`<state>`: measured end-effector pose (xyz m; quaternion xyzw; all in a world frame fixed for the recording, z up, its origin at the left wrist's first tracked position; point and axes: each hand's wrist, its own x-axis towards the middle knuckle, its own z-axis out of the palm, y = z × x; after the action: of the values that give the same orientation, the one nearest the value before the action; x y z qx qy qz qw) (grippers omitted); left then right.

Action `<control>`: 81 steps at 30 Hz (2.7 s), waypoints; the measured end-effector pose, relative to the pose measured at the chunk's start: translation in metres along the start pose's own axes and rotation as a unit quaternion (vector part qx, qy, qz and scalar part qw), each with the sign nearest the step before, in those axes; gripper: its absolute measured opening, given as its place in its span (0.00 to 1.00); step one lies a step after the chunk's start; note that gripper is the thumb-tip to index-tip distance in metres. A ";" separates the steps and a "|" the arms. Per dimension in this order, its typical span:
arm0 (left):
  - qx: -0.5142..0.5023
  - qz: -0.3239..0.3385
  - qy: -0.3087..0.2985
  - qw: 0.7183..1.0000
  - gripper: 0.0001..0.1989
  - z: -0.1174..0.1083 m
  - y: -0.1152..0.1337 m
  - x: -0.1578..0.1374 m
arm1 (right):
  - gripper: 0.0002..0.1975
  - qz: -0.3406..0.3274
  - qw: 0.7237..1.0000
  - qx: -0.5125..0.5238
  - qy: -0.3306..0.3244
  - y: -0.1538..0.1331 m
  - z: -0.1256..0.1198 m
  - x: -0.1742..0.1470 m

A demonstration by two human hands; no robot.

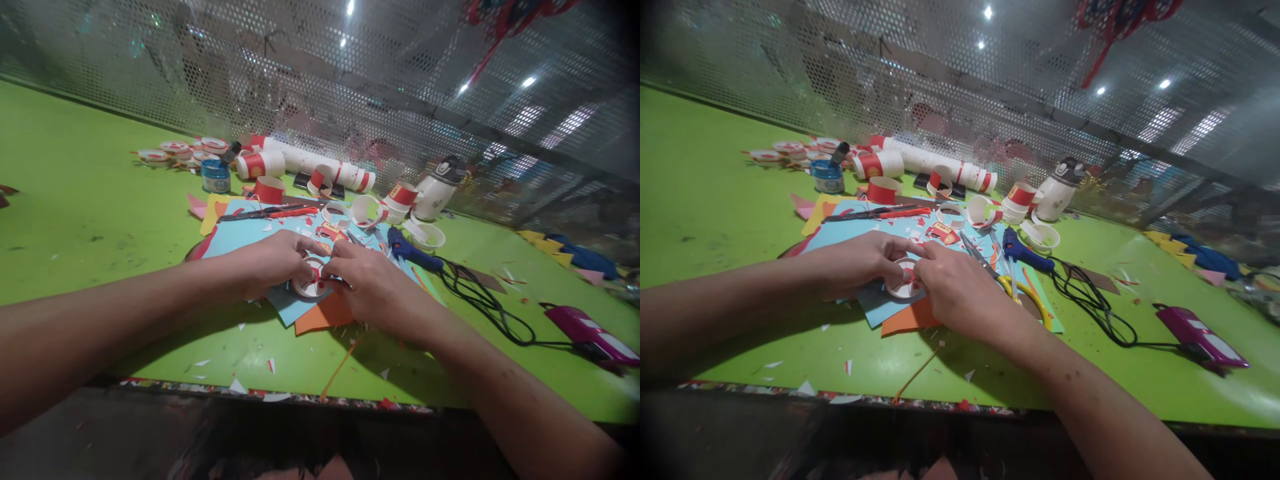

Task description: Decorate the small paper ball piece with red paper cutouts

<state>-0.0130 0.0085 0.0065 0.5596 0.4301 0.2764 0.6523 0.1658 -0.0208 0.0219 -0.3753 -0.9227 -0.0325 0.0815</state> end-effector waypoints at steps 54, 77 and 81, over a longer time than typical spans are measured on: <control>0.039 -0.011 0.066 0.997 0.31 -0.003 0.012 -0.004 | 0.09 0.036 0.999 0.015 -0.037 0.027 -0.007 -0.006; 0.039 -0.027 0.051 0.998 0.29 -0.006 0.010 -0.001 | 0.11 0.060 0.994 -0.034 -0.082 0.018 0.004 -0.002; 0.016 -0.030 0.041 0.999 0.27 -0.005 0.011 -0.004 | 0.09 0.063 0.994 0.082 0.032 0.019 -0.005 -0.003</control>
<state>-0.0179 0.0102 0.0178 0.5453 0.4775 0.2727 0.6326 0.1820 -0.0098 0.0258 -0.4233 -0.8938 0.0359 0.1436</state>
